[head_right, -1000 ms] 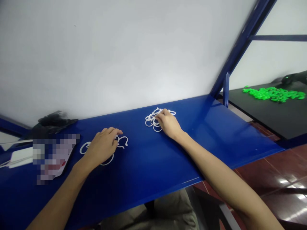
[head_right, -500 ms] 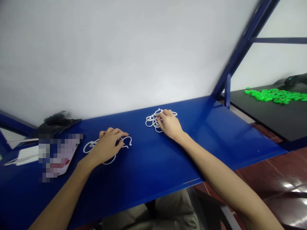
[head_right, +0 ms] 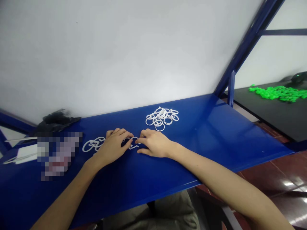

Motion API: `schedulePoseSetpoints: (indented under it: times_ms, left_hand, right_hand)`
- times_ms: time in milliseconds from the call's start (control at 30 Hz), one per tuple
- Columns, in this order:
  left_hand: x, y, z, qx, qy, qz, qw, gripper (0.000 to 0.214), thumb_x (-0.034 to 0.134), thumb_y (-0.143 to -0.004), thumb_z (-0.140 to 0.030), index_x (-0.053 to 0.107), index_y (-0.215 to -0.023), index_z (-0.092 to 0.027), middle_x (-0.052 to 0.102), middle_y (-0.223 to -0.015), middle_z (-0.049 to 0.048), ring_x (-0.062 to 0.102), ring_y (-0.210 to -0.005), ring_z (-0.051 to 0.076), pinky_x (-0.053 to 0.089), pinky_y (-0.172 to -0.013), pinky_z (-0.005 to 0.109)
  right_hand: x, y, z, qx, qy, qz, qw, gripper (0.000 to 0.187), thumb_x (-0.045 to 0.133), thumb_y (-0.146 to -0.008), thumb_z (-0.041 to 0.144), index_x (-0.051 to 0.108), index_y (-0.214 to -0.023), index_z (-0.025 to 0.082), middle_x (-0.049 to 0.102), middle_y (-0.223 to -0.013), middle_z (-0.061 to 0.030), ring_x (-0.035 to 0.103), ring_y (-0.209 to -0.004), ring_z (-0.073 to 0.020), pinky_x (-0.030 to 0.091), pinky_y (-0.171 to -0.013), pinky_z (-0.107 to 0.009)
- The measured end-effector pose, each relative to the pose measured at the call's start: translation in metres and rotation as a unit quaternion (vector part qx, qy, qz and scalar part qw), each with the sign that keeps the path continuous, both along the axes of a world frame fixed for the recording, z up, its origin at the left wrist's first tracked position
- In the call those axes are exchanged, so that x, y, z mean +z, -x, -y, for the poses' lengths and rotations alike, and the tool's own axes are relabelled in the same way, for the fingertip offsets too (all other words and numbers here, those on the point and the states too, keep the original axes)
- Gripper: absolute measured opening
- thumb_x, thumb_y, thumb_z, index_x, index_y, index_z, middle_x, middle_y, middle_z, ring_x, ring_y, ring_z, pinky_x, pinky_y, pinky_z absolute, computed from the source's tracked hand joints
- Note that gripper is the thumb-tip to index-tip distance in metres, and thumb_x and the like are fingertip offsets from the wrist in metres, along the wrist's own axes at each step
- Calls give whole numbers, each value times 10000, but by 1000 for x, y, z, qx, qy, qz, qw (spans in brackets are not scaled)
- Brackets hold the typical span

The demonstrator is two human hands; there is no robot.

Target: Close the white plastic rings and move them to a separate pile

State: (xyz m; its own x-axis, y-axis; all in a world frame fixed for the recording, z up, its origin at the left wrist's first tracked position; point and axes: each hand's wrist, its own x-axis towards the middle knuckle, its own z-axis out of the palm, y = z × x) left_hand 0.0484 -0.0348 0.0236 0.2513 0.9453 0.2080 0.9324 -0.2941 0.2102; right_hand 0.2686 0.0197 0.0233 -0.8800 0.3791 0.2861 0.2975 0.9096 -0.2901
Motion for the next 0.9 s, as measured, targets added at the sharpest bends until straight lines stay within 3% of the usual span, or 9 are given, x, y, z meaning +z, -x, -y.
schedulePoseSetpoints:
  times_ms: [133, 400, 500, 633, 700, 800, 900]
  left_hand:
    - [1, -1, -1, -27, 20, 36, 999, 230, 416, -989, -272, 638, -1043, -254, 687, -1038, 30, 563, -1001, 220, 337, -894, 413]
    - [-2, 2, -2, -38, 14, 16, 999, 202, 433, -985, -235, 624, -1044, -258, 692, -1014, 28, 582, -984, 227, 344, -899, 420]
    - [2, 0, 0, -23, -16, 30, 999, 235, 446, -976, -225, 595, -1156, -255, 674, -1075, 40, 582, -1018, 227, 362, -913, 417]
    - [7, -5, 4, -37, -87, 51, 994, 396, 432, -997, -264, 450, -1393, -251, 604, -1287, 76, 541, -1170, 226, 372, -983, 403]
    - [7, -8, 4, -76, -107, 47, 990, 344, 440, -1004, -283, 516, -1337, -245, 638, -1249, 68, 560, -1140, 217, 394, -961, 382]
    - [5, -12, 3, -121, -144, 45, 981, 207, 478, -996, -280, 656, -1078, -212, 720, -990, 39, 614, -923, 190, 430, -837, 350]
    - [3, -13, 1, -99, -208, 64, 971, 161, 526, -977, -265, 669, -959, -194, 724, -845, 19, 614, -788, 171, 435, -762, 334]
  right_hand:
    - [-3, 1, -3, -35, -10, 21, 999, 187, 530, -978, 288, 660, -1031, 165, 607, -990, -87, 572, -844, -186, 473, -772, -321]
    - [10, -10, -9, -142, -28, -47, 988, 181, 469, -969, 200, 620, -1056, 148, 586, -1067, -117, 568, -939, -215, 492, -759, -322]
    - [13, -11, -8, -126, -41, -81, 988, 204, 434, -982, 177, 606, -1087, 146, 594, -1100, -130, 564, -989, -224, 499, -801, -343]
    - [13, -9, -6, -42, -40, -85, 995, 240, 382, -1026, 200, 592, -1133, 157, 639, -1023, -106, 561, -911, -199, 490, -806, -346]
    - [12, -8, -3, -10, -48, -78, 996, 247, 375, -1034, 211, 597, -1132, 167, 654, -983, -91, 550, -872, -191, 488, -790, -340]
    - [13, -7, 1, 11, -64, -87, 994, 229, 396, -1030, 199, 596, -1137, 171, 671, -989, -87, 561, -887, -190, 494, -792, -335]
    - [13, -6, 3, -29, -28, -148, 988, 213, 453, -1020, 241, 570, -1185, 175, 672, -1077, -95, 600, -956, -184, 509, -823, -329]
